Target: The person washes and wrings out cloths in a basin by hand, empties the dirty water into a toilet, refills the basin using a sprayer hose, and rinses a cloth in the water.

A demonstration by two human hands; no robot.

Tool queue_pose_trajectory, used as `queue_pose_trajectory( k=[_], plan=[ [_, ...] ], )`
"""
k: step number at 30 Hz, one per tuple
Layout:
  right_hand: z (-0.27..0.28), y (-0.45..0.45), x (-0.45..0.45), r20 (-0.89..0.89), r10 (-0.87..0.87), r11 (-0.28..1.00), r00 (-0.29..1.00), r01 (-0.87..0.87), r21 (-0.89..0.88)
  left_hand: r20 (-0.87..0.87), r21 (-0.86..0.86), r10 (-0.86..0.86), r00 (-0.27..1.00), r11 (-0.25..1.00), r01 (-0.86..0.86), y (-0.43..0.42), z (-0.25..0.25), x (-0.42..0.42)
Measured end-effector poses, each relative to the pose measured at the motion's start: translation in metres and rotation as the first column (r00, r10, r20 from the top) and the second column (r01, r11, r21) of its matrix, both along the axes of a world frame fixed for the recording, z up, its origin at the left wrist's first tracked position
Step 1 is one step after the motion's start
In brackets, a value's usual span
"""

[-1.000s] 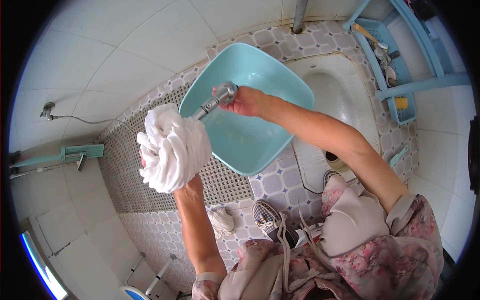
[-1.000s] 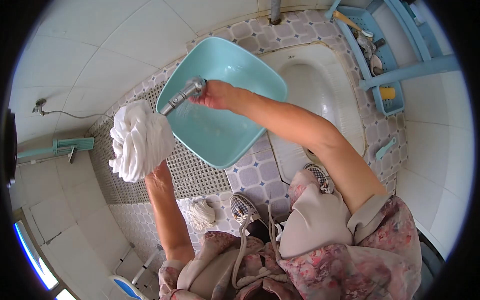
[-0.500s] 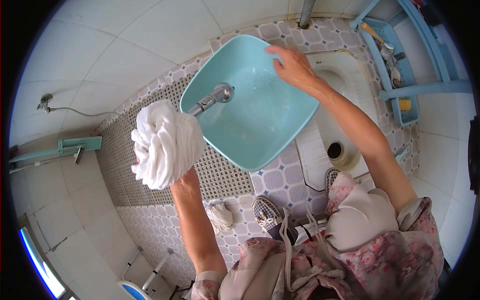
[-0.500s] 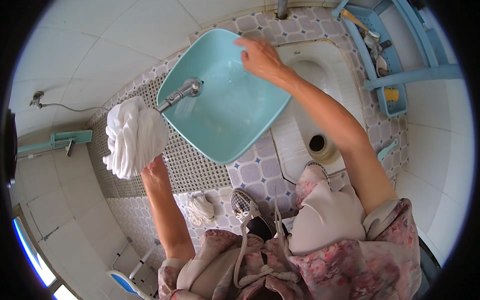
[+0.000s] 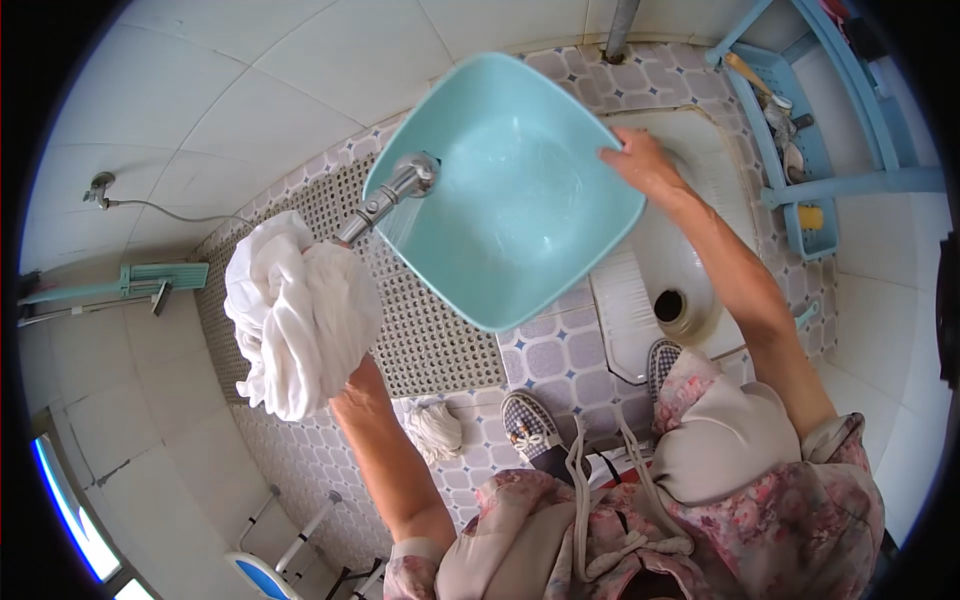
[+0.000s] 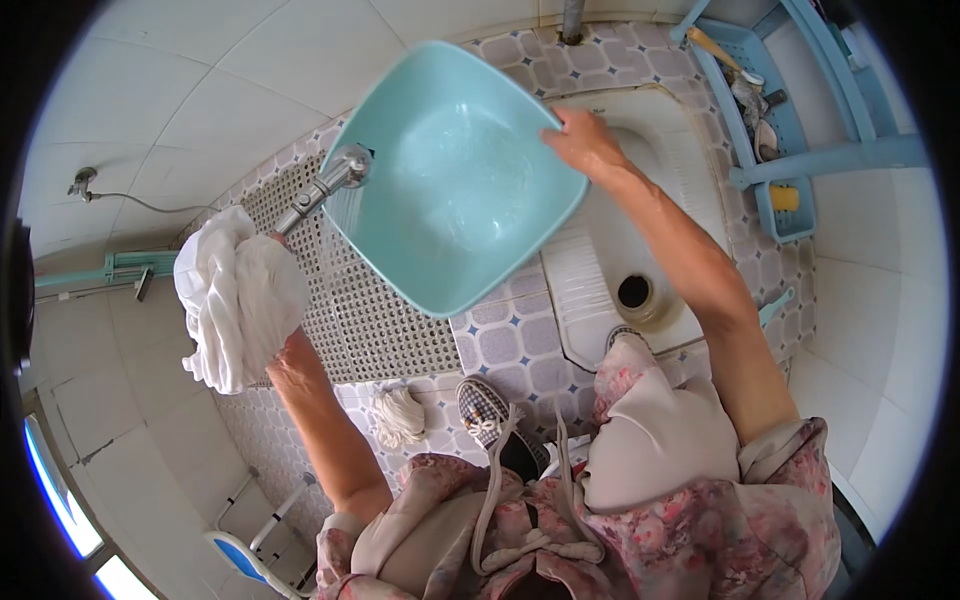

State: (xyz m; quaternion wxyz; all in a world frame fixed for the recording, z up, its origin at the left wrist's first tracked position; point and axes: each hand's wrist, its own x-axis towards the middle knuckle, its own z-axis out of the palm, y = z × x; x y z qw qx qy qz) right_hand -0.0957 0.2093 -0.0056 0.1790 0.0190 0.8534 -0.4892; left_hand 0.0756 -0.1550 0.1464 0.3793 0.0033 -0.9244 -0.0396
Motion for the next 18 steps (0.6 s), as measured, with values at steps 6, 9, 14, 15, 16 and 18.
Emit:
queue_pose_trajectory(
  k=[6,9,14,15,16,18],
  plan=[
    [0.123,-0.028,-0.005,-0.727,0.107,0.958,0.678,0.125,0.258,-0.022,-0.076,0.033,0.999,0.997,-0.034,-0.011,0.007,-0.001],
    [0.146,-0.041,-0.008,-0.941,0.216,0.929,0.261,0.242,0.281,-0.032,-0.159,0.047,0.998,0.986,-0.051,-0.011,0.013,0.001],
    [0.155,-0.037,-0.015,-0.95,0.302,0.931,-0.08,0.24,0.276,-0.106,-0.373,0.079,0.991,0.921,-0.114,0.005,0.023,-0.003],
    [0.156,-0.037,-0.014,-0.95,0.296,0.937,-0.098,0.224,0.269,-0.094,-0.339,0.051,0.994,0.938,-0.08,0.004,0.023,-0.002],
    [0.157,-0.036,-0.014,-0.95,0.29,0.942,-0.116,0.208,0.263,-0.077,-0.256,0.027,0.997,0.965,-0.046,0.005,0.024,-0.003],
    [0.146,-0.03,-0.019,-0.955,0.282,0.939,-0.092,0.232,0.255,-0.06,-0.123,-0.01,0.998,0.992,0.002,0.006,0.024,-0.004]
  ],
)
